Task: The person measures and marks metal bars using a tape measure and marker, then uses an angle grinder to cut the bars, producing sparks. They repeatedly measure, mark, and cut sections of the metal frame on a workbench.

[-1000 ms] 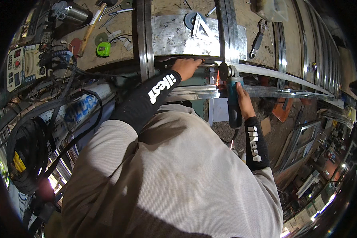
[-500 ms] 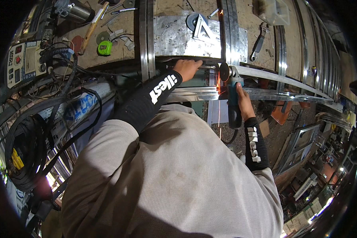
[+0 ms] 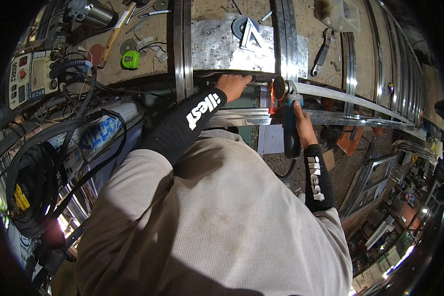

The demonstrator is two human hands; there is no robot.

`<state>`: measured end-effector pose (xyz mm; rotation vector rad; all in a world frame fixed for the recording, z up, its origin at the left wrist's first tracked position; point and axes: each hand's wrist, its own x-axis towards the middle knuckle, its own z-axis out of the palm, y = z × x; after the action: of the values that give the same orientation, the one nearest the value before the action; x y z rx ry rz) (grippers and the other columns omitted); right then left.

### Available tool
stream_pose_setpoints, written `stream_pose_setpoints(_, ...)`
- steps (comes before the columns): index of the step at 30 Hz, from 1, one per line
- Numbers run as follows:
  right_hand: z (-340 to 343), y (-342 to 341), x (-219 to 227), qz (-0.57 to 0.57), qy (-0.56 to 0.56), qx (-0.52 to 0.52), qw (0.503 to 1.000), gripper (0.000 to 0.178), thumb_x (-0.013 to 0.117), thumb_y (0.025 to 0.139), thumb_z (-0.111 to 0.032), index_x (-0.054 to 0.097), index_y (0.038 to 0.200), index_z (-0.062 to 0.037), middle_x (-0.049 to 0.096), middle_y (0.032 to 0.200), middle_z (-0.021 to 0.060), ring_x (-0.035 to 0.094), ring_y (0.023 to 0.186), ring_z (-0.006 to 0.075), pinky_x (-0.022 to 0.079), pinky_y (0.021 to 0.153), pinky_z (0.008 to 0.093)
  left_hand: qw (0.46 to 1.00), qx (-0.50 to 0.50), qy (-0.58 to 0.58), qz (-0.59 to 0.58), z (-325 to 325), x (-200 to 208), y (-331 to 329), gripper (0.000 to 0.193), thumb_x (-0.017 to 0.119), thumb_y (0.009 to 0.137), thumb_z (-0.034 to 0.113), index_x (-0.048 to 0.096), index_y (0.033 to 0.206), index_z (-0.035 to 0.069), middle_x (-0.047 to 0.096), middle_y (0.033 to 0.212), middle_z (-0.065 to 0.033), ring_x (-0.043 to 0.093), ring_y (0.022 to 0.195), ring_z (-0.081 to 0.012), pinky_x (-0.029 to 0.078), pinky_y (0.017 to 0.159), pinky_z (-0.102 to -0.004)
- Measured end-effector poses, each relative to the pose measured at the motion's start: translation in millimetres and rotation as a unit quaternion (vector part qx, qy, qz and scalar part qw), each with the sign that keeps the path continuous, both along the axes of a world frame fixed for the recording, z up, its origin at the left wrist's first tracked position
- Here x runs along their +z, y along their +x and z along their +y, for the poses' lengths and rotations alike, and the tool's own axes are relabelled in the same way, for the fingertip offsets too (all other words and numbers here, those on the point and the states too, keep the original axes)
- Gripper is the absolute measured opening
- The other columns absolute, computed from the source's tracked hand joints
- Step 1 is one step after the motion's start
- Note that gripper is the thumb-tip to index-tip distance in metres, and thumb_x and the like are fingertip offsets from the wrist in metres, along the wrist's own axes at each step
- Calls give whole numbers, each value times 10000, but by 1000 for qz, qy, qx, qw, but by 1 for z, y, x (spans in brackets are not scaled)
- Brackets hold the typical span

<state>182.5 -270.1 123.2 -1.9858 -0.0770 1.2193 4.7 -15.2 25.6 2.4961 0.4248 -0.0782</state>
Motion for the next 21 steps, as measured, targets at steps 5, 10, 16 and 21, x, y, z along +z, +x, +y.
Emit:
stream_pose_setpoints(5,5,-2,3,1,-8,-8,1000,831,567,1023,-606,565,1349,158,653,1272,103,582,1139,158,419,1028,262,1000,6,-2,-5,-1,-1,0,191,648,946,197,592,1104,105,736,921,-166,728,899,-378,562,743,-517)
stream_pose_setpoints(10,10,-2,5,-16,-1,-9,1000,809,571,1016,-617,595,1318,134,661,1225,97,586,1114,155,433,1002,266,1000,5,-6,-21,0,-3,-1,191,648,944,202,595,1100,106,734,907,-168,727,881,-383,560,733,-522)
stream_pose_setpoints(16,17,-1,10,-43,-16,14,999,807,559,1014,-633,608,1298,120,666,1175,94,595,1043,161,453,970,281,1000,8,-4,0,0,-3,0,201,638,951,209,600,1117,101,733,902,-173,729,880,-386,562,733,-523)
stream_pose_setpoints(21,22,-5,13,-62,-4,1,998,816,554,1014,-638,596,1317,118,666,1166,93,600,1044,168,459,965,286,1000,7,0,0,0,-2,0,214,644,949,205,602,1132,101,734,909,-172,730,886,-383,563,733,-521)
